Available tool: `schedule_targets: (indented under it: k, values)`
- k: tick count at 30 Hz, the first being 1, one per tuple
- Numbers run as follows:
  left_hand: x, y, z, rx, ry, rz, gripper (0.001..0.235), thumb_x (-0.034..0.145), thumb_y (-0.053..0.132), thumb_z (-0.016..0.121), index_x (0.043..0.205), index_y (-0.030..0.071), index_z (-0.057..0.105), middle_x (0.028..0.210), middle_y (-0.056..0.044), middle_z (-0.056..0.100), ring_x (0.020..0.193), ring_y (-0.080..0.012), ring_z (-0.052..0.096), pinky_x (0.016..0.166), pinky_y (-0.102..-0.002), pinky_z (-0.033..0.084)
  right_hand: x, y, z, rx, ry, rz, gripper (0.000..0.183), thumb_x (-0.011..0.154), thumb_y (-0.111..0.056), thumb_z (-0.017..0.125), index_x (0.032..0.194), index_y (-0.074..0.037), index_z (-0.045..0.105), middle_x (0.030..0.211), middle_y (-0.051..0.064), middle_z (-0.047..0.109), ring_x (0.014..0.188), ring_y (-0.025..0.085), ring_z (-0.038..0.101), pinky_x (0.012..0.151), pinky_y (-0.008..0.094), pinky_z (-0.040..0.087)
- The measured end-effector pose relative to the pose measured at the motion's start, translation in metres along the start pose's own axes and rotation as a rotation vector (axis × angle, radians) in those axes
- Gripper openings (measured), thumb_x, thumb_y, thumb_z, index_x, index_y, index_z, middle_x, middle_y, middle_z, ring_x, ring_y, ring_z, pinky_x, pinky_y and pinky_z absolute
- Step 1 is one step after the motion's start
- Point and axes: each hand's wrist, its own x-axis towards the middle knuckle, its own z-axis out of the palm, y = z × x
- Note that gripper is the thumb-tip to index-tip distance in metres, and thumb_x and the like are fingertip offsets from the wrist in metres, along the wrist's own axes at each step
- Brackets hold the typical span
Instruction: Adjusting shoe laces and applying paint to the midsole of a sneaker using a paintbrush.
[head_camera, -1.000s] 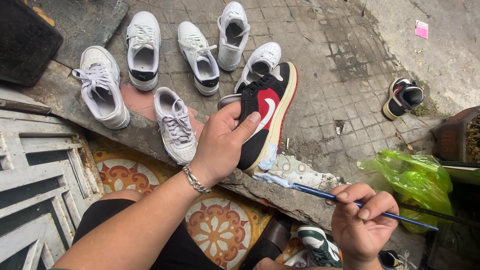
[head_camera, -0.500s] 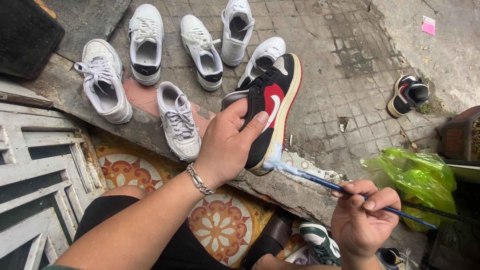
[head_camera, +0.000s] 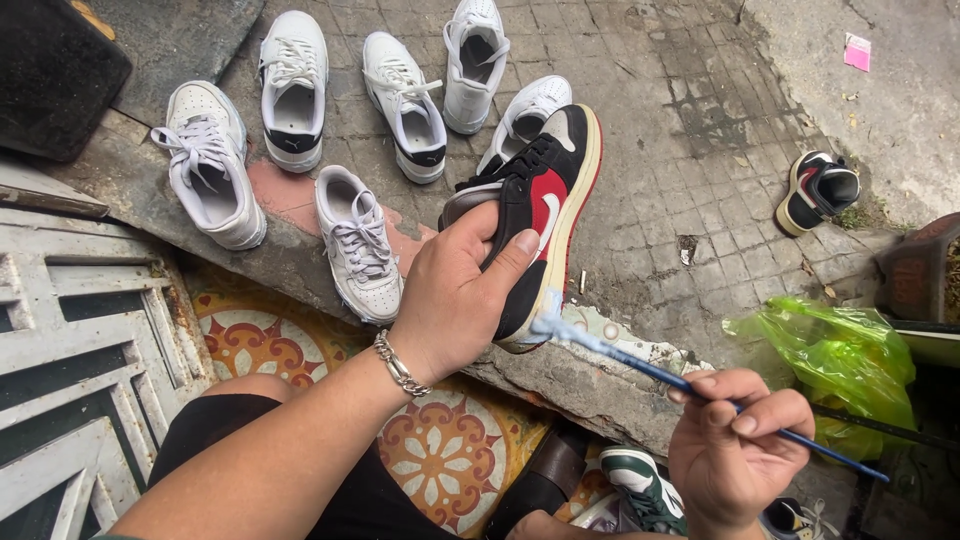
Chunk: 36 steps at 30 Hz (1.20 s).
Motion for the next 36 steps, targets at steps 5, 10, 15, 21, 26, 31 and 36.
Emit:
schedule_targets:
  k: [5, 10, 15, 21, 26, 31, 36]
  values:
    - [-0.002, 0.005, -0.002, -0.016, -0.018, -0.013, 0.042, 0.114, 0.050, 0.065, 0.140, 0.025, 0.087, 0.120, 0.009, 0.100, 0.107, -0.0103, 0.094, 0.094, -0.031, 0.066, -0.002, -0.002, 0.003, -0.007, -0.049, 0.010, 0.028, 0.118, -0.012, 0.086, 0.113, -0.019, 0.060, 0.115, 0.021, 0.080, 0.108, 0.031, 0.087, 0.087, 0.038, 0.082]
    - [-0.004, 0.006, -0.003, -0.042, -0.055, 0.002, 0.040, 0.114, 0.047, 0.066, 0.140, 0.025, 0.088, 0.119, 0.010, 0.099, 0.103, -0.0078, 0.093, 0.090, -0.029, 0.067, 0.000, 0.007, -0.014, -0.017, 0.059, 0.052, 0.027, 0.122, -0.012, 0.087, 0.120, -0.020, 0.061, 0.121, 0.019, 0.078, 0.117, 0.024, 0.087, 0.096, 0.035, 0.082]
    - [-0.006, 0.002, -0.004, -0.076, -0.072, 0.146, 0.038, 0.118, 0.043, 0.067, 0.139, 0.018, 0.087, 0.125, 0.008, 0.096, 0.110, -0.0060, 0.083, 0.100, -0.030, 0.063, 0.001, -0.001, -0.003, 0.049, -0.027, 0.035, 0.023, 0.120, -0.010, 0.086, 0.120, -0.018, 0.064, 0.117, 0.021, 0.081, 0.113, 0.027, 0.089, 0.086, 0.033, 0.081]
    - [-0.010, 0.004, -0.007, -0.082, -0.139, 0.170, 0.029, 0.120, 0.043, 0.068, 0.116, 0.017, 0.082, 0.090, 0.013, 0.077, 0.081, -0.0030, 0.065, 0.076, -0.028, 0.054, 0.006, 0.013, -0.028, -0.016, 0.124, 0.100, 0.027, 0.125, -0.007, 0.083, 0.124, -0.022, 0.060, 0.128, 0.019, 0.080, 0.110, 0.024, 0.084, 0.098, 0.036, 0.079]
    - [-0.010, 0.003, -0.008, -0.091, -0.149, 0.169, 0.029, 0.119, 0.042, 0.069, 0.116, 0.017, 0.082, 0.091, 0.013, 0.079, 0.080, -0.0028, 0.068, 0.073, -0.028, 0.055, 0.003, 0.001, -0.015, 0.051, 0.013, 0.062, 0.024, 0.124, -0.007, 0.081, 0.123, -0.021, 0.062, 0.122, 0.020, 0.080, 0.099, 0.026, 0.086, 0.088, 0.032, 0.081]
    - [-0.011, -0.001, -0.008, -0.113, -0.161, 0.241, 0.030, 0.121, 0.041, 0.068, 0.121, 0.015, 0.083, 0.095, 0.014, 0.076, 0.084, -0.0027, 0.065, 0.078, -0.028, 0.056, 0.010, 0.007, -0.017, 0.001, 0.176, 0.133, 0.023, 0.128, -0.005, 0.079, 0.129, -0.019, 0.060, 0.129, 0.023, 0.084, 0.093, 0.026, 0.087, 0.091, 0.033, 0.082]
    - [-0.010, 0.003, -0.009, -0.189, -0.148, 0.198, 0.035, 0.120, 0.037, 0.069, 0.134, 0.011, 0.087, 0.120, 0.007, 0.092, 0.100, -0.0024, 0.078, 0.088, -0.025, 0.064, 0.009, -0.002, -0.019, 0.091, 0.110, 0.110, 0.014, 0.132, -0.014, 0.079, 0.134, -0.019, 0.066, 0.118, 0.021, 0.084, 0.086, 0.025, 0.086, 0.082, 0.033, 0.080]
